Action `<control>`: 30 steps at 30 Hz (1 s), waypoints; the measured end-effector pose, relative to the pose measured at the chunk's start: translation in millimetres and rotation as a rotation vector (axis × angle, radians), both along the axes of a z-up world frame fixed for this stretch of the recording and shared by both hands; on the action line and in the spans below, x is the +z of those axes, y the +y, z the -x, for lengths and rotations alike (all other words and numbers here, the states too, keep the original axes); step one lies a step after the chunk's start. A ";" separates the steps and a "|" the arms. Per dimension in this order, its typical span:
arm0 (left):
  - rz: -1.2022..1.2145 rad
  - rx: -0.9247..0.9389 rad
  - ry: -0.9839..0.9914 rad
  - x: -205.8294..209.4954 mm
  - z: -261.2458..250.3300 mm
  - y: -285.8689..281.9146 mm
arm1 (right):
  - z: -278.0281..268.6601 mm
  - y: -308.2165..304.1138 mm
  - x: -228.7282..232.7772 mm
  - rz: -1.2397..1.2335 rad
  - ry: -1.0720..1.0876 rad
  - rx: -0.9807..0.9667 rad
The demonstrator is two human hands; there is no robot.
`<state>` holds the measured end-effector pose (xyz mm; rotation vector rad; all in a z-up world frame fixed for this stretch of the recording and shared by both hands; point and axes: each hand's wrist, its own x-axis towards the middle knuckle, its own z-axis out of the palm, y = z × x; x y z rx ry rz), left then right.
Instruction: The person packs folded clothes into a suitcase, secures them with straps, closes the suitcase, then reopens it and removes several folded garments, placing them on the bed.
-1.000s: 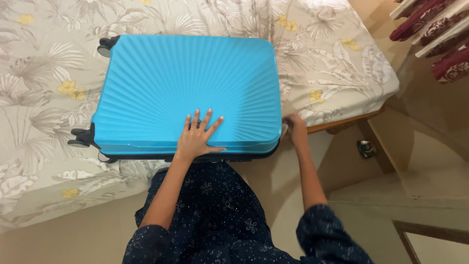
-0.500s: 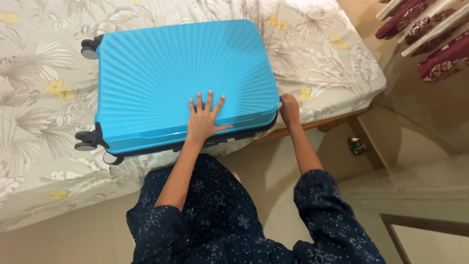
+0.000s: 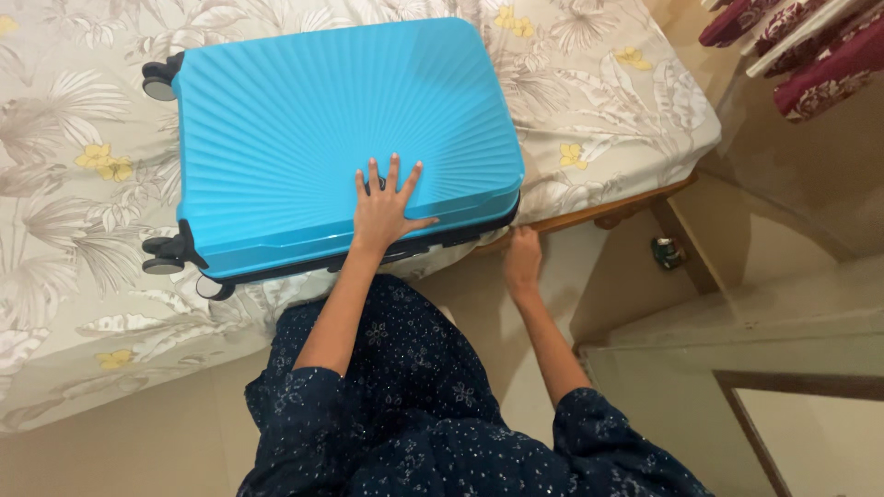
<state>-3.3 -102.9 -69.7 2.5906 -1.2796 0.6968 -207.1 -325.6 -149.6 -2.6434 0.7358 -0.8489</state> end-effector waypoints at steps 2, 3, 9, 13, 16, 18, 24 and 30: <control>0.003 -0.010 0.003 -1.6 -0.7 1.8 | 0.6 35.3 -3.1 -0.088 0.006 0.009; 0.011 -0.013 0.007 -2.9 0.1 1.8 | -1.4 53.9 -4.8 -0.120 0.009 0.010; 0.027 -0.024 0.071 2.9 1.7 2.6 | -34.7 140.7 -20.6 -0.296 0.000 0.156; 0.064 -0.077 0.135 22.1 6.6 7.8 | -62.0 206.4 -34.3 -0.281 0.034 0.314; 0.250 -0.331 0.103 34.0 19.0 35.4 | -78.8 249.5 -27.9 -0.286 0.084 0.359; 0.479 -0.427 0.121 35.2 33.8 63.3 | -83.6 264.4 -15.8 -0.372 -0.055 0.507; 0.836 0.079 0.316 -12.8 97.9 200.8 | -104.9 319.8 -7.0 -0.400 0.086 0.553; 0.802 0.340 0.522 -57.3 101.6 277.8 | -152.1 394.8 -28.4 -0.314 0.260 0.602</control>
